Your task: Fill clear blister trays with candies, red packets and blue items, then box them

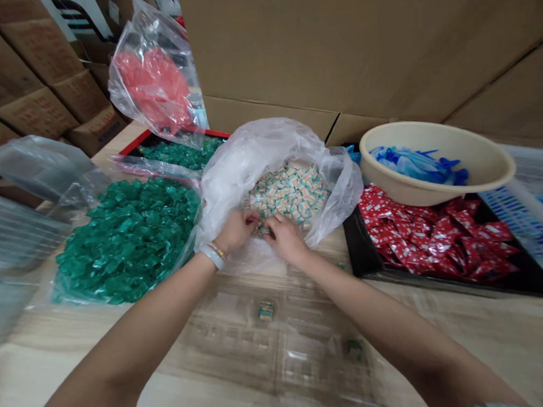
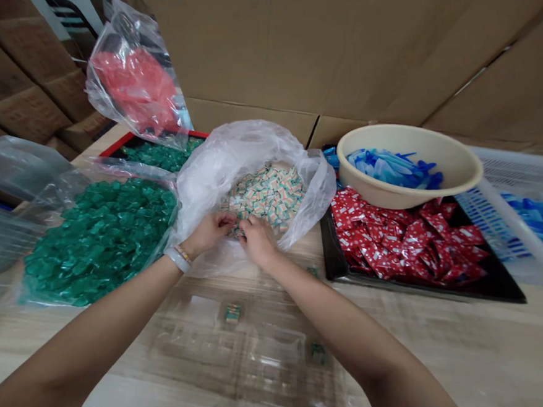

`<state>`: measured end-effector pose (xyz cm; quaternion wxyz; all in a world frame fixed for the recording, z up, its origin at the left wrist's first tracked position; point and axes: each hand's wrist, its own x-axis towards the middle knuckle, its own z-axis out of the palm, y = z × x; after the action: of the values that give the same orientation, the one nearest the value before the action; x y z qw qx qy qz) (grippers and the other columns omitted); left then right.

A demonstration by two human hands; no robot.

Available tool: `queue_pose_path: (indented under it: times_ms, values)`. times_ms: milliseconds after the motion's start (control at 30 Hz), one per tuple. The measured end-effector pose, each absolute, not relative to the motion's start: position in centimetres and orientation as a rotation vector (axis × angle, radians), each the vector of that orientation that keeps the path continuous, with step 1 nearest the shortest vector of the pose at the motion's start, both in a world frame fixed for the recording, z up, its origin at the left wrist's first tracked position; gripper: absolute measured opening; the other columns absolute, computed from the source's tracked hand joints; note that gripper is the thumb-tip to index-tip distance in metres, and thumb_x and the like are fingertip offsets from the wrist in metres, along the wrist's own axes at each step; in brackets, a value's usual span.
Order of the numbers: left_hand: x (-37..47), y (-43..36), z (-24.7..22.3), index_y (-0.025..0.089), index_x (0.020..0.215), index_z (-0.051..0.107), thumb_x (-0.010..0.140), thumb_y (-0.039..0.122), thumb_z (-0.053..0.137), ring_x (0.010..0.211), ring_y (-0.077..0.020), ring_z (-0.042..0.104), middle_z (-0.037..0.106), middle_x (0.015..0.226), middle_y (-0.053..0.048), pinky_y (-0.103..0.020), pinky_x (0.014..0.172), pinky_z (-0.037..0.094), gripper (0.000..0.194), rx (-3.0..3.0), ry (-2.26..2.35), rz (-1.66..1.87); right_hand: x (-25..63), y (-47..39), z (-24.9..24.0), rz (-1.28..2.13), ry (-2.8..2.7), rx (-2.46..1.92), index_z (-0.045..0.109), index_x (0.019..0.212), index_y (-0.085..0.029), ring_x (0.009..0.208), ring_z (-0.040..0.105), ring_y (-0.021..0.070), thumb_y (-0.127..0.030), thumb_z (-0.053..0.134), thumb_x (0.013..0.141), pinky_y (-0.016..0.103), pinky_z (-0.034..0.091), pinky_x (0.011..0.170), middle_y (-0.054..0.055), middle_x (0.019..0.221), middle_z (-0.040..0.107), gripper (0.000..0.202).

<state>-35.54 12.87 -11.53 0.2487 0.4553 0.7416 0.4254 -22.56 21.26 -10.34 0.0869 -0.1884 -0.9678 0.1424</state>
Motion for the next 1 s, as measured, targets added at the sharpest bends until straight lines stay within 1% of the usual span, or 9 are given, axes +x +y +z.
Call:
queue_pose_path:
  times_ms: [133,233,333,400,500,567,700,867,1000]
  values:
    - [-35.7,13.1,-11.2,0.008,0.085,0.062,0.067,0.009,0.046,0.067,-0.0130,0.056,0.064,0.074,-0.005,-0.023,0.062,0.045,0.025,1.219,2.154,1.169,-23.1,21.2,-10.1,0.415,-2.913,-0.567,0.056,0.088,-0.017,0.085,0.048,0.0195,-0.019,0.050,0.075,0.030,0.034,0.076,0.007,0.088,0.055,0.014]
    - [-36.0,13.0,-10.4,0.008,0.082,0.064,0.065,0.008,0.046,0.067,-0.0128,0.056,0.065,0.074,-0.003,-0.022,0.062,0.045,0.025,1.208,2.170,1.112,-23.7,21.7,-9.8,0.446,-2.957,-0.559,0.058,0.083,-0.018,0.081,0.050,0.0177,-0.018,0.052,0.073,0.027,0.036,0.071,0.006,0.089,0.056,0.012]
    - [-36.2,12.8,-9.5,0.007,0.084,0.064,0.064,0.010,0.048,0.056,-0.0110,0.053,0.063,0.066,-0.002,-0.020,0.053,0.043,0.026,1.093,2.163,1.021,-23.7,22.9,-8.9,0.512,-2.890,-0.592,0.058,0.079,-0.018,0.077,0.050,0.0152,-0.014,0.052,0.070,0.024,0.036,0.067,0.004,0.086,0.056,0.012]
    - [-36.1,12.9,-9.0,0.008,0.085,0.065,0.064,0.011,0.048,0.050,-0.0098,0.051,0.062,0.061,0.000,-0.019,0.048,0.040,0.026,1.122,2.156,0.880,-23.2,23.7,-8.2,0.601,-2.807,-0.635,0.057,0.079,-0.016,0.073,0.049,0.0133,-0.011,0.051,0.068,0.022,0.036,0.065,0.003,0.079,0.056,0.013]
    - [-35.7,13.7,-8.6,0.013,0.073,0.067,0.062,0.010,0.051,0.049,-0.0094,0.050,0.061,0.056,0.001,-0.018,0.048,0.038,0.020,1.302,2.160,0.668,-22.3,24.4,-7.4,0.773,-2.812,-0.628,0.057,0.077,-0.015,0.064,0.047,0.0107,-0.009,0.052,0.067,0.020,0.035,0.060,0.000,0.070,0.055,0.013]
    - [-35.3,14.4,-8.6,0.014,0.062,0.066,0.058,0.008,0.052,0.050,-0.0101,0.050,0.060,0.053,0.001,-0.019,0.050,0.038,0.015,1.367,2.186,0.604,-21.9,24.3,-7.4,0.855,-2.871,-0.607,0.058,0.078,-0.014,0.062,0.046,0.0100,-0.008,0.053,0.066,0.020,0.035,0.060,0.000,0.070,0.056,0.014]
    - [-34.7,14.8,-8.5,0.014,0.057,0.064,0.057,0.005,0.052,0.054,-0.0125,0.052,0.059,0.053,-0.001,-0.021,0.056,0.039,0.014,1.427,2.253,0.535,-21.3,23.7,-8.4,0.855,-2.917,-0.626,0.061,0.083,-0.013,0.070,0.051,0.0121,-0.007,0.053,0.067,0.022,0.037,0.066,0.004,0.078,0.060,0.019]
    - [-34.0,14.5,-8.5,0.014,0.054,0.061,0.062,0.012,0.055,0.054,-0.0145,0.053,0.057,0.051,-0.003,-0.023,0.057,0.040,0.010,1.475,2.298,0.438,-20.9,23.1,-9.8,0.777,-2.918,-0.619,0.063,0.086,-0.016,0.082,0.054,0.0161,-0.010,0.052,0.070,0.025,0.039,0.073,0.006,0.089,0.060,0.020]
    - [-33.4,15.0,-8.7,0.014,0.052,0.057,0.056,0.014,0.063,0.056,-0.0153,0.054,0.055,0.050,-0.003,-0.021,0.055,0.039,0.007,1.494,2.324,0.382,-20.6,22.9,-10.0,0.756,-2.919,-0.611,0.063,0.088,-0.016,0.084,0.054,0.0166,-0.010,0.051,0.071,0.025,0.039,0.074,0.007,0.092,0.060,0.021]
